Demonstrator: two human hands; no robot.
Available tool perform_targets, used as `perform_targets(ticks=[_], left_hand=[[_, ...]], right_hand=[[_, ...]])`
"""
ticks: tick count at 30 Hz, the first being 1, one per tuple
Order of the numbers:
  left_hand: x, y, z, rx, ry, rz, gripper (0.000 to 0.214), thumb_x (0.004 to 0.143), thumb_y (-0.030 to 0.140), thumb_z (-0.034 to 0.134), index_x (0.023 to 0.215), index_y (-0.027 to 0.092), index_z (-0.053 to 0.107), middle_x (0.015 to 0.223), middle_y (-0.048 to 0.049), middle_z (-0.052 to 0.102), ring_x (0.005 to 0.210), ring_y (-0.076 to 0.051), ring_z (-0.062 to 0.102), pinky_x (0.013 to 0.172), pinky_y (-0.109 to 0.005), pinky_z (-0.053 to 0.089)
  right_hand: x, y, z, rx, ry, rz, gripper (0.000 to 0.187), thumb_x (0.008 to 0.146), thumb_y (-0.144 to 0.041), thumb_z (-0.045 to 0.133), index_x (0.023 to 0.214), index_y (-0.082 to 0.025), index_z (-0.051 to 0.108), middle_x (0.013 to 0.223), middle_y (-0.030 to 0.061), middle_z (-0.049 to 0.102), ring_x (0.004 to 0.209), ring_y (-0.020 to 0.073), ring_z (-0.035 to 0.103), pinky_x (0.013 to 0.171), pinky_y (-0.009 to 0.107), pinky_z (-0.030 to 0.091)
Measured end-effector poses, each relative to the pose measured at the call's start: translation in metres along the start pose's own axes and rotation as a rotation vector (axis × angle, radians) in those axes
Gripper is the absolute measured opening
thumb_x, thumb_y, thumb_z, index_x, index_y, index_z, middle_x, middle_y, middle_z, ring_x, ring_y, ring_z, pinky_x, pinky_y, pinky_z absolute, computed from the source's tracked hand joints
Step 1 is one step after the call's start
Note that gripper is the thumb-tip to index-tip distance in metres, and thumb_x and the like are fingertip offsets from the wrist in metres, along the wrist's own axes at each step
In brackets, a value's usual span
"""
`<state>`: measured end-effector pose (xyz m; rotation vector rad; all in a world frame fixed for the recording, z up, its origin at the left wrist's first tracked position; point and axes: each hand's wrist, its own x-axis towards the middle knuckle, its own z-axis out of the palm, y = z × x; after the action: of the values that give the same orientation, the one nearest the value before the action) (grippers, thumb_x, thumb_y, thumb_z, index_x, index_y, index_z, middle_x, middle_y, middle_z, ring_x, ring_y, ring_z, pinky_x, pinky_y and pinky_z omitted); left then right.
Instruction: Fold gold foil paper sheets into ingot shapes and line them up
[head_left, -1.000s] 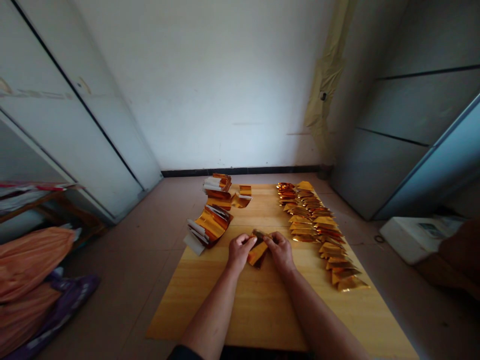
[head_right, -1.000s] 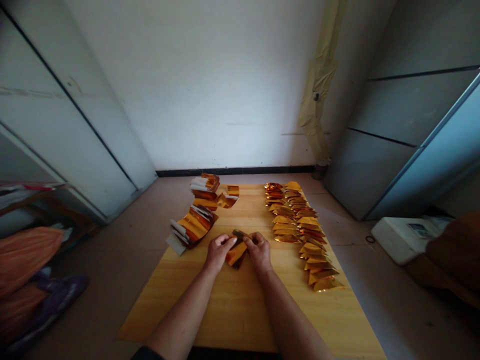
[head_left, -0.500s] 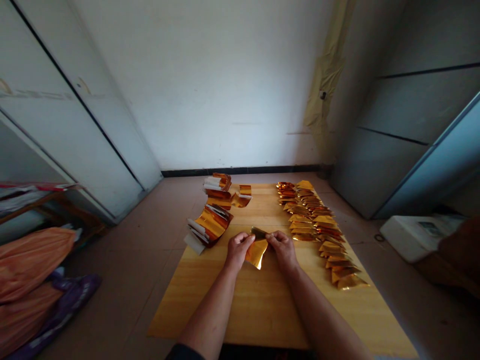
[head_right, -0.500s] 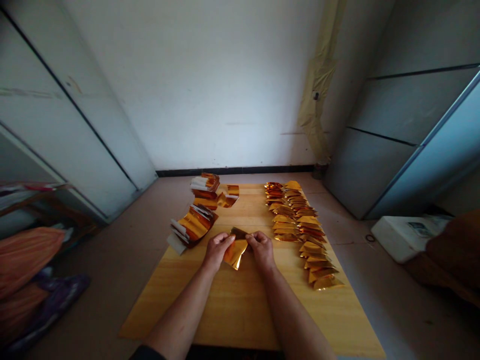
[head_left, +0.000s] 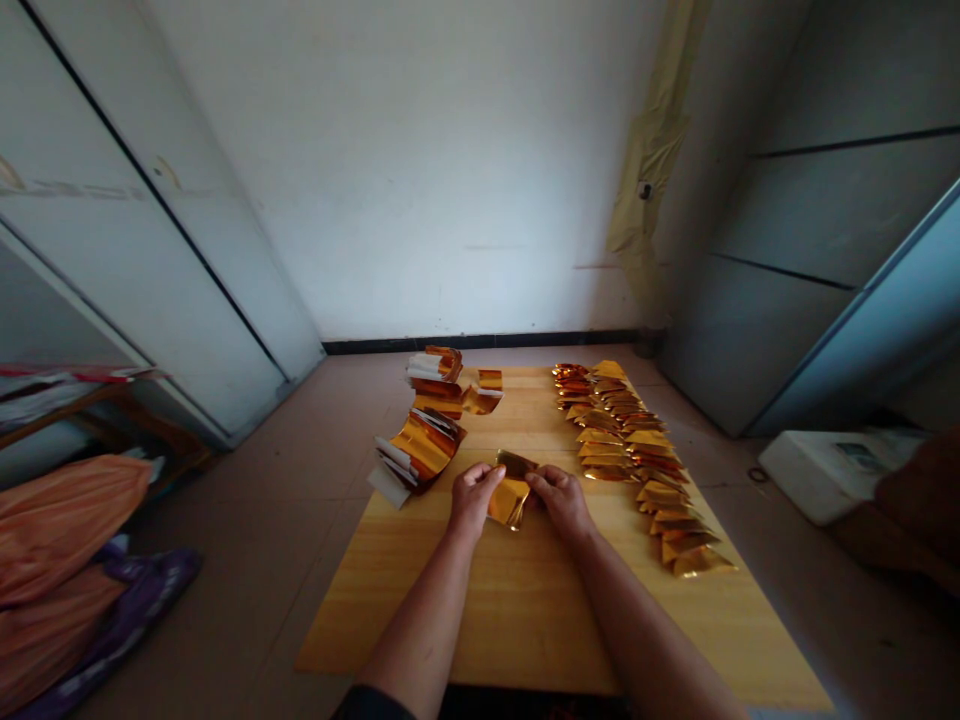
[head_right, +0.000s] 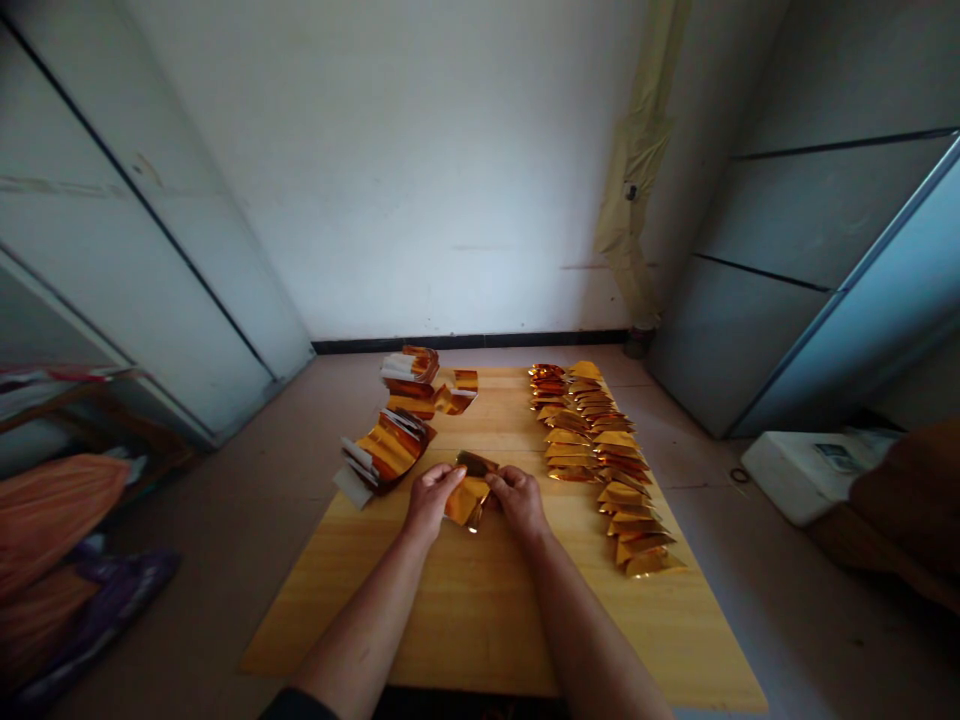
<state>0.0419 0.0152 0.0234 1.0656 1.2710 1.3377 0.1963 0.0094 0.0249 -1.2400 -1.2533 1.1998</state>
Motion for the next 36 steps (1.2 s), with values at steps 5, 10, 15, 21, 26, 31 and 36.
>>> perform_targets(ticks=[5, 10, 15, 21, 26, 31, 36], left_hand=[[0.005, -0.007, 0.001, -0.05, 0.0, -0.023, 0.04, 0.061, 0.049, 0.072, 0.056, 0.015, 0.05, 0.05, 0.0059, 0.043, 0.049, -0.007, 0.038, 0.047, -0.018, 0.029], [0.008, -0.009, 0.001, -0.079, 0.036, 0.02, 0.04, 0.062, 0.048, 0.071, 0.057, 0.015, 0.049, 0.051, 0.0067, 0.04, 0.05, -0.006, 0.035, 0.048, -0.018, 0.028], [0.005, -0.004, 0.002, -0.081, 0.02, -0.024, 0.041, 0.061, 0.049, 0.072, 0.056, 0.015, 0.049, 0.049, 0.0068, 0.039, 0.048, -0.006, 0.034, 0.047, -0.019, 0.026], [0.008, -0.006, 0.001, -0.103, 0.066, -0.022, 0.04, 0.059, 0.048, 0.073, 0.057, 0.015, 0.051, 0.049, 0.0068, 0.041, 0.048, -0.006, 0.036, 0.047, -0.018, 0.026], [0.01, -0.009, 0.0, -0.131, 0.111, 0.018, 0.04, 0.06, 0.048, 0.072, 0.057, 0.015, 0.051, 0.051, 0.0066, 0.042, 0.051, -0.006, 0.037, 0.049, -0.019, 0.027], [0.008, -0.007, 0.001, -0.113, 0.117, 0.041, 0.042, 0.061, 0.049, 0.072, 0.056, 0.016, 0.048, 0.051, 0.0072, 0.038, 0.051, -0.006, 0.034, 0.05, -0.02, 0.026], [0.011, -0.008, 0.0, -0.147, 0.135, 0.006, 0.039, 0.06, 0.047, 0.073, 0.057, 0.015, 0.05, 0.052, 0.0069, 0.04, 0.052, -0.006, 0.036, 0.052, -0.02, 0.027]], right_hand=[[0.0, 0.002, -0.001, -0.036, -0.007, -0.014, 0.039, 0.072, -0.054, 0.058, 0.059, -0.018, 0.054, 0.049, -0.0022, 0.054, 0.045, 0.0098, 0.043, 0.046, 0.022, 0.034], [0.001, 0.004, 0.004, -0.095, -0.07, -0.024, 0.039, 0.069, -0.054, 0.061, 0.058, -0.018, 0.052, 0.048, -0.0034, 0.051, 0.045, 0.0096, 0.043, 0.044, 0.021, 0.031], [-0.001, 0.0, 0.002, -0.13, -0.09, 0.016, 0.037, 0.07, -0.051, 0.06, 0.055, -0.019, 0.051, 0.046, -0.0032, 0.052, 0.043, 0.0089, 0.042, 0.044, 0.021, 0.031], [-0.001, -0.001, -0.001, -0.094, -0.124, 0.015, 0.036, 0.071, -0.051, 0.06, 0.059, -0.018, 0.056, 0.048, -0.0024, 0.055, 0.044, 0.0094, 0.045, 0.045, 0.021, 0.033], [-0.002, 0.002, 0.003, -0.104, -0.146, 0.004, 0.033, 0.07, -0.048, 0.062, 0.06, -0.017, 0.058, 0.048, -0.0033, 0.054, 0.044, 0.0091, 0.044, 0.044, 0.021, 0.032], [-0.002, -0.001, 0.003, -0.105, -0.141, 0.013, 0.032, 0.072, -0.046, 0.06, 0.058, -0.017, 0.058, 0.048, -0.0024, 0.055, 0.043, 0.0091, 0.044, 0.044, 0.02, 0.032], [-0.002, 0.001, 0.003, -0.119, -0.148, 0.008, 0.031, 0.072, -0.045, 0.06, 0.062, -0.016, 0.062, 0.051, -0.0026, 0.056, 0.045, 0.009, 0.044, 0.045, 0.02, 0.033]])
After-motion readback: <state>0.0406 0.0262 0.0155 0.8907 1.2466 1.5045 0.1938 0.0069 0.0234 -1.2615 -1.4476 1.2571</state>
